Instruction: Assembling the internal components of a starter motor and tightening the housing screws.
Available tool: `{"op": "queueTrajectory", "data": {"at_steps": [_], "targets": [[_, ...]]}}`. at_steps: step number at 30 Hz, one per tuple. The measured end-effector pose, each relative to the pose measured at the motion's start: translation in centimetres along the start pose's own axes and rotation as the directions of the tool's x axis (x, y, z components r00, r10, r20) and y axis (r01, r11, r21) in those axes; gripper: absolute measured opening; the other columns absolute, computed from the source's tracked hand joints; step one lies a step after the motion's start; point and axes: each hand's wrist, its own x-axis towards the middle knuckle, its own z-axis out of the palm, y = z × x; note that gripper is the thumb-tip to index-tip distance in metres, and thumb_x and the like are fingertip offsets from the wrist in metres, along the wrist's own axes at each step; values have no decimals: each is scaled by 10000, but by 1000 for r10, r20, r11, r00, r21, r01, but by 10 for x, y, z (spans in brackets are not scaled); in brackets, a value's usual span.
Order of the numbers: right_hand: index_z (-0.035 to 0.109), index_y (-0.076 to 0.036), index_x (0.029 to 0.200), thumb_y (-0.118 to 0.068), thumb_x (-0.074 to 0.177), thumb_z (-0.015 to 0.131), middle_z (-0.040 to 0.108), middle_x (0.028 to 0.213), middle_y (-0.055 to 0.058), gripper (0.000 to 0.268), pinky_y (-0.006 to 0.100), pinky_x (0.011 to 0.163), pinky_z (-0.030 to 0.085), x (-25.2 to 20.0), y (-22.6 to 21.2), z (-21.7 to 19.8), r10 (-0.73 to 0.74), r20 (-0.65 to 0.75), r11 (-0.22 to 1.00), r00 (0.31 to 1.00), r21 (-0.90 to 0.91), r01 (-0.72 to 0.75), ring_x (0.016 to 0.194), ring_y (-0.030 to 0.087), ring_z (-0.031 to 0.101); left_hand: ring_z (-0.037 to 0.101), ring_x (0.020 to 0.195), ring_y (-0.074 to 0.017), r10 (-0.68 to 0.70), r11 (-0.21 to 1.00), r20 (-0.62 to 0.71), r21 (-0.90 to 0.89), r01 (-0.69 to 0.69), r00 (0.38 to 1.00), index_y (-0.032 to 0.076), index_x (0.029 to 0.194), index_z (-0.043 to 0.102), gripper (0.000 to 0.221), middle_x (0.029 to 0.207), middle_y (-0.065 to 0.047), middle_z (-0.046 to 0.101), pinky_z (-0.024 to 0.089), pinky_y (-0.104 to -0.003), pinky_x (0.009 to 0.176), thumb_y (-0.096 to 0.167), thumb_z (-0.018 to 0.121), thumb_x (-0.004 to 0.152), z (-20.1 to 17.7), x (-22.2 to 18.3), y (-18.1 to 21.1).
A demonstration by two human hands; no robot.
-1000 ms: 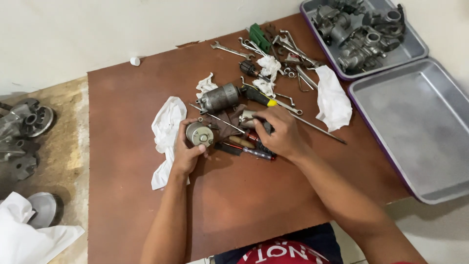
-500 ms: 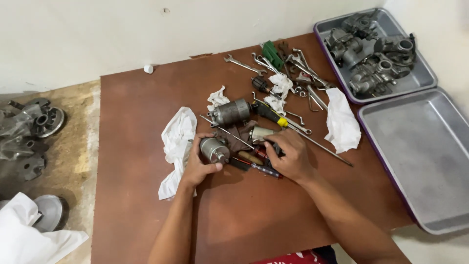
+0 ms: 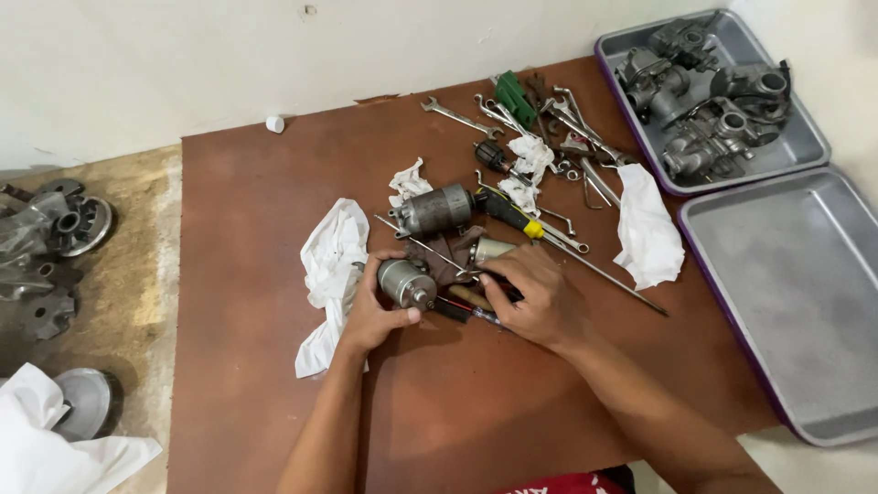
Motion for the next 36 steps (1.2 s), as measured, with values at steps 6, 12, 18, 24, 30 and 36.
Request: {"op": "queueTrajectory", "data": {"at_steps": [6,12,18,24,30,36], "targets": [[716,-38,996,-43,863,749,641,787,116,137,423,644,507,-1,4,9,51,57,998,997,-27,-50,695,332,636,590,1130,-215,11,999,-4,32,-11,1000,86,1307,540,977,1203,-136,631,451,-386,1038,375,1015,503,2,1,5],[718,-48,1002,-47,848,764,660,812,123,161,420,670,536,-1,0,9,112,76,993,991,-41,-109,729,348,656,579,1155,-209,19,999,-22,48,-18,1000,98,1313,532,971,1233,-129,623,445,-393,1055,352,1023,514,3,4,6],[713,-31,1005,-26,881,737,635,791,146,126,420,637,527,6,-14,1,174,122,977,977,102,-186,708,363,645,589,1165,-222,38,993,-14,109,-36,999,104,1311,542,974,1210,-120,629,403,-406,1098,301,1033,493,11,5,13],[738,-61,991,-61,893,736,644,802,109,98,404,666,520,6,-2,1,68,171,976,983,192,-101,716,325,639,621,1183,-263,12,974,51,224,-23,999,106,1295,561,1014,1238,-132,662,409,-435,1101,262,1054,424,13,2,8],[728,-103,929,-121,907,727,620,830,77,28,390,678,448,5,17,1,-80,278,988,957,150,39,720,276,579,647,1130,-266,36,949,87,309,-61,996,101,1256,577,978,1204,-121,672,445,-426,1053,267,1045,414,17,4,13],[722,-115,883,-136,872,745,642,850,73,33,416,750,429,30,20,-13,-255,386,967,886,115,228,753,270,555,675,1113,-312,-19,944,99,330,-15,995,104,1266,575,992,1173,-144,695,456,-474,1051,266,1035,401,20,2,17]]}}
